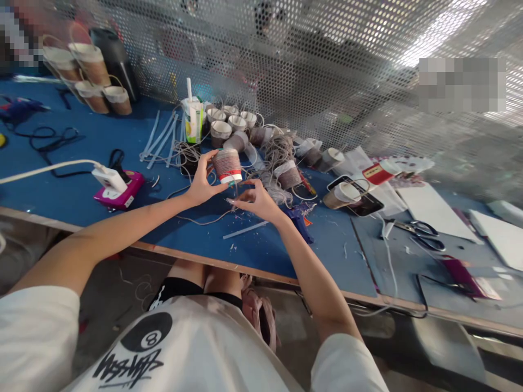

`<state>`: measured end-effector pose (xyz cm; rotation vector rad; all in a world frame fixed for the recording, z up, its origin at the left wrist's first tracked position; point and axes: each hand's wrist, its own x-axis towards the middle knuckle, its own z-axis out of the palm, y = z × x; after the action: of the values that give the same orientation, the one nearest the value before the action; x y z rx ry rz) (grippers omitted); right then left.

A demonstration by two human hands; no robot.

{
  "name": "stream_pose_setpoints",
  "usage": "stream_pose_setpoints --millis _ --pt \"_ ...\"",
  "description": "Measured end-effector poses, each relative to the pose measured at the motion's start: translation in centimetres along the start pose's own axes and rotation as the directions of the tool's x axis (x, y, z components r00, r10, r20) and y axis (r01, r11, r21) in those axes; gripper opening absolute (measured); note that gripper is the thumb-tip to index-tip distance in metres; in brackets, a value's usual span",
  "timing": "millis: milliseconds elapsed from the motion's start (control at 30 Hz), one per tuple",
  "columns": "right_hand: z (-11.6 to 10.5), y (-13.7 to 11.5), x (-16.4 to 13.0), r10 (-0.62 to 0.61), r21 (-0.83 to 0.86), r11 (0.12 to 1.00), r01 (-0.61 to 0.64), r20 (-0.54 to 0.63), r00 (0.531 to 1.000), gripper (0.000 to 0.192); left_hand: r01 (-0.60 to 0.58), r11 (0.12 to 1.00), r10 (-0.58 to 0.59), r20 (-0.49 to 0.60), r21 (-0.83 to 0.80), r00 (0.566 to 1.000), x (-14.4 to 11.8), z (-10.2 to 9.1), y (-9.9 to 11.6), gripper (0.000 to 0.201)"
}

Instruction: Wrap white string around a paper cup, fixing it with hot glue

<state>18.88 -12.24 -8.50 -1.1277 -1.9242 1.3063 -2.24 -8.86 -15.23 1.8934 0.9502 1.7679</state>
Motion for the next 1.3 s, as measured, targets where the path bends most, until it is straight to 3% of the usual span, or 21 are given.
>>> stream_pose_setpoints --millis 67,100,200,300,367,400,467,533,567,633,700,767,800,900,1033,1167,1300 --pt "-0.5 -0.2 -0.3 -0.037 0.134 0.991 0.026 0.083 0.996 0.064 -0.002 1.0 0.002 0.003 0.018 1.0 0.0 -0.1 0.0 0.087" --pt "-0.9 -0.3 -0.3 -0.076 0.186 0.981 0.062 0.067 0.995 0.061 -0.004 1.0 0.004 0.016 0.027 1.0 0.0 -0.2 -0.1 0.087" --pt "-2.3 0.0 -0.1 -0.137 0.278 0.946 0.168 -0.127 0.982 0.057 -0.014 1.0 0.013 0.076 0.01 0.997 0.0 -0.4 -0.2 0.086" --pt "-3.0 1.0 0.6 -0.014 0.268 0.96 0.074 -0.22 0.975 0.061 0.007 0.997 0.001 0.109 -0.079 0.994 -0.1 -0.4 -0.3 0.088" --pt "-3.1 1.7 0.9 0.073 0.166 0.986 -0.023 -0.307 0.949 0.058 0.037 0.988 -0.017 0.132 -0.151 0.991 -0.1 -0.4 -0.2 0.09" --pt "-3.1 2.0 0.9 0.064 0.076 0.996 -0.036 -0.395 0.917 0.054 0.053 0.982 -0.027 0.147 -0.18 0.989 -0.1 -0.4 -0.2 0.091" --pt "-3.0 2.2 0.6 -0.091 -0.156 0.988 0.0 -0.577 0.812 0.046 0.089 0.972 -0.05 0.178 -0.216 0.983 -0.1 -0.5 -0.3 0.091" --pt "-2.9 1.9 0.0 -0.287 -0.327 0.941 0.082 -0.65 0.704 0.039 0.125 0.967 -0.081 0.196 -0.224 0.977 -0.1 -0.6 -0.4 0.091" --pt "-2.8 1.6 -0.4 -0.349 -0.359 0.924 0.133 -0.649 0.676 0.038 0.144 0.965 -0.1 0.199 -0.22 0.975 -0.1 -0.5 -0.5 0.091" --pt "-2.3 0.8 -1.0 -0.398 -0.301 0.916 0.265 -0.597 0.697 0.038 0.181 0.961 -0.139 0.203 -0.208 0.969 -0.2 -0.5 -0.6 0.094" --pt "-1.6 0.1 -1.5 -0.385 -0.114 0.919 0.377 -0.468 0.796 0.04 0.211 0.959 -0.172 0.202 -0.191 0.964 -0.3 -0.4 -0.6 0.097" --pt "-0.8 -0.3 -1.6 -0.354 0.094 0.915 0.392 -0.277 0.893 0.042 0.232 0.957 -0.197 0.195 -0.176 0.961 -0.4 -0.3 -0.5 0.099" --pt "-0.5 -0.4 -1.7 -0.342 0.158 0.914 0.373 -0.192 0.92 0.044 0.239 0.956 -0.206 0.19 -0.168 0.96 -0.4 -0.2 -0.3 0.099" --pt "0.1 -0.5 -1.6 -0.331 0.17 0.926 0.338 -0.069 0.941 0.047 0.238 0.958 -0.207 0.186 -0.162 0.961 -0.5 -0.1 0.0 0.098" --pt "0.1 -0.5 -1.6 -0.257 0.169 0.949 0.267 -0.078 0.963 0.052 0.189 0.964 -0.155 0.183 -0.187 0.971 -0.4 -0.1 0.1 0.096" --pt "-0.3 -0.4 -1.3 -0.158 0.234 0.953 0.194 -0.163 0.974 0.058 0.14 0.968 -0.104 0.177 -0.208 0.979 -0.3 -0.1 -0.1 0.093" --pt "-0.6 -0.1 -1.0 -0.112 0.251 0.946 0.207 -0.348 0.931 0.063 0.109 0.972 -0.075 0.169 -0.208 0.983 -0.3 0.0 -0.3 0.092"
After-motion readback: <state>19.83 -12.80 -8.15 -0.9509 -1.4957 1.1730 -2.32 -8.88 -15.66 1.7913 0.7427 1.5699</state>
